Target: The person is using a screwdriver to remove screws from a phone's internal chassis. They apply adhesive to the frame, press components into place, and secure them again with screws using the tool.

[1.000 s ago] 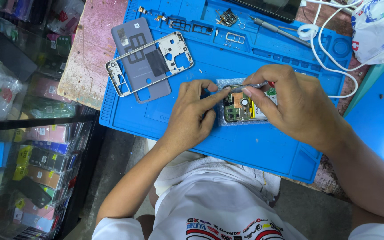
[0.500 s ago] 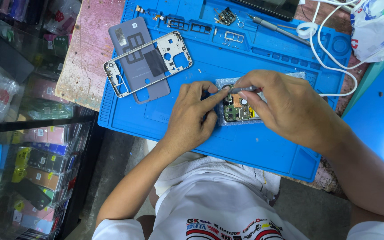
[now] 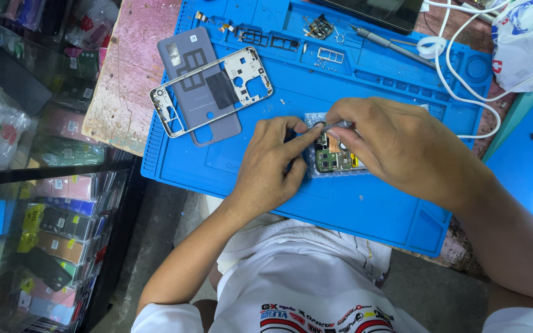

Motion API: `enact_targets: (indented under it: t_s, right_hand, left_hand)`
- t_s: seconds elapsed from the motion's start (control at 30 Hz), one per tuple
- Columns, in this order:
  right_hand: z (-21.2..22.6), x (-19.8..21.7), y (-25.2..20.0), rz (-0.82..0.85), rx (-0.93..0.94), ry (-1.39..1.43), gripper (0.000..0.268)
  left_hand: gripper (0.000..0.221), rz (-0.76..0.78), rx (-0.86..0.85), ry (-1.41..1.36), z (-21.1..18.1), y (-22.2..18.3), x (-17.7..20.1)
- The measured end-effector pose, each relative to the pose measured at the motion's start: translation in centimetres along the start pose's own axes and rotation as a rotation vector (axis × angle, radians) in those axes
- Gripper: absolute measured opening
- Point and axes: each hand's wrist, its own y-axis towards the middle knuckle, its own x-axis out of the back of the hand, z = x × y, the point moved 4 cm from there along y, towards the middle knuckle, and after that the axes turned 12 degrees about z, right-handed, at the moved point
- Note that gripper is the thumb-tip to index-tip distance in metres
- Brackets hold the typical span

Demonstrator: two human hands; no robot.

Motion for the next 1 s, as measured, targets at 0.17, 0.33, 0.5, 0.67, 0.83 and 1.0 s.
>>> enact_targets:
  t_s: [0.17,0.33,0.5,0.67,0.83,1.0]
  right_hand:
    - [-0.2,-0.3,-0.1,-0.013,-0.033,-0.025,0.030]
    - [-0.1,-0.3,0.4,-0.084,0.057,0.038,0.036]
    - [-0.3,-0.6,0.5,-0.021,-0.077,-0.086,0.044]
    - [-4.0,-3.1,-2.9,-0.058,0.135,0.049,0.039]
    - [-17.6,-13.4,-4.5,-0.010,-0.298,0.362,0.033]
    - [-9.3,-5.0,-3.6,-0.067,0.048,0.074,0.032]
  left_hand:
    - [0.053,0.007,0.000,-0.011,0.0,0.0,0.1]
    - [0.054,-0.025,-0.009,-0.049,-0.3,0.0,0.4]
    - [0.058,-0.073,-0.021,-0.049,-0.1,-0.4,0.3]
    - [0.059,-0.137,-0.034,-0.011,0.7,-1.0,-0.8]
    - [0.074,-0.128,-0.061,0.007,0.6,-1.0,-1.2]
    - [0.085,-0.053,-0.099,-0.038,-0.1,-1.2,-0.2]
